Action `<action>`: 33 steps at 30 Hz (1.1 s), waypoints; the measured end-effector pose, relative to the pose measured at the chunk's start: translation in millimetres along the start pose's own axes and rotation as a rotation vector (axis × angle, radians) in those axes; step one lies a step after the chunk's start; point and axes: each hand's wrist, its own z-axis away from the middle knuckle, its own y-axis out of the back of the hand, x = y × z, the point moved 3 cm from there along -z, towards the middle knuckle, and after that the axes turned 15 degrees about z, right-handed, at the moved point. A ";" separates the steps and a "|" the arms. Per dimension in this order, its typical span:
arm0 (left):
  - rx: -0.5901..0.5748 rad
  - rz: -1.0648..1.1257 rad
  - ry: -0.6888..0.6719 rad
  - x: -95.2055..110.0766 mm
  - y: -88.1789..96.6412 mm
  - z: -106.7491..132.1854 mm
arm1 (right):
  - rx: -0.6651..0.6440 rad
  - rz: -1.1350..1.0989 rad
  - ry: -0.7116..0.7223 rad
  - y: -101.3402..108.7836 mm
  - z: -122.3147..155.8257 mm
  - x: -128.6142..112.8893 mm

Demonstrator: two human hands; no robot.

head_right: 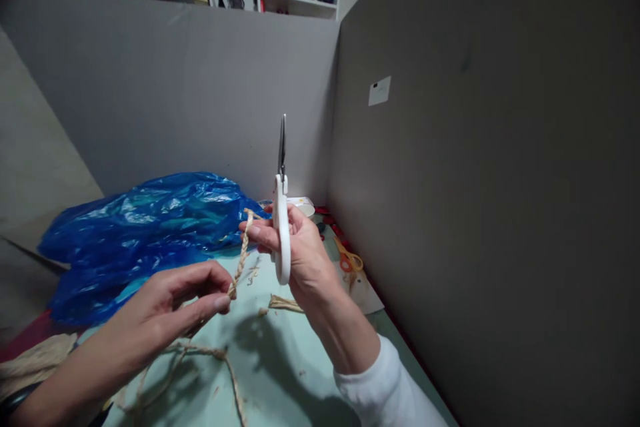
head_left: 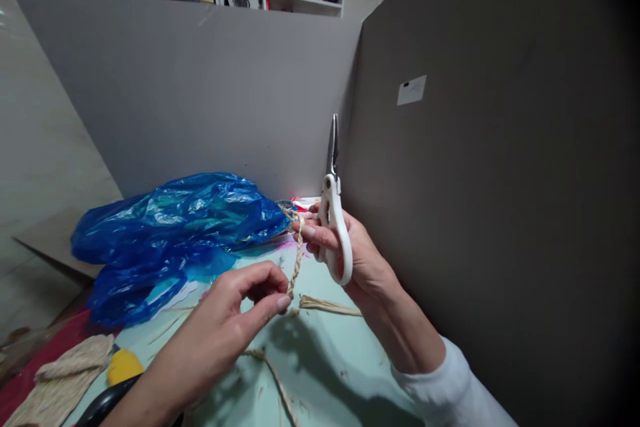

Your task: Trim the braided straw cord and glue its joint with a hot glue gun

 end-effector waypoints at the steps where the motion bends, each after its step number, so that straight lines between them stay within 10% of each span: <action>1: 0.000 0.023 0.006 0.1 -0.6 0.3 | -0.002 0.004 -0.003 -0.2 0.0 1.3; 8: 0.203 0.279 0.009 -4.7 -1.8 1.4 | -0.112 -0.002 -0.005 -8.5 1.8 10.7; 22: 0.171 0.435 0.089 -5.6 -7.0 6.6 | -0.082 0.092 0.006 -5.1 0.9 12.2; 33: 0.247 0.844 0.011 14.3 -1.5 21.9 | -0.336 0.640 0.242 4.0 3.8 -5.7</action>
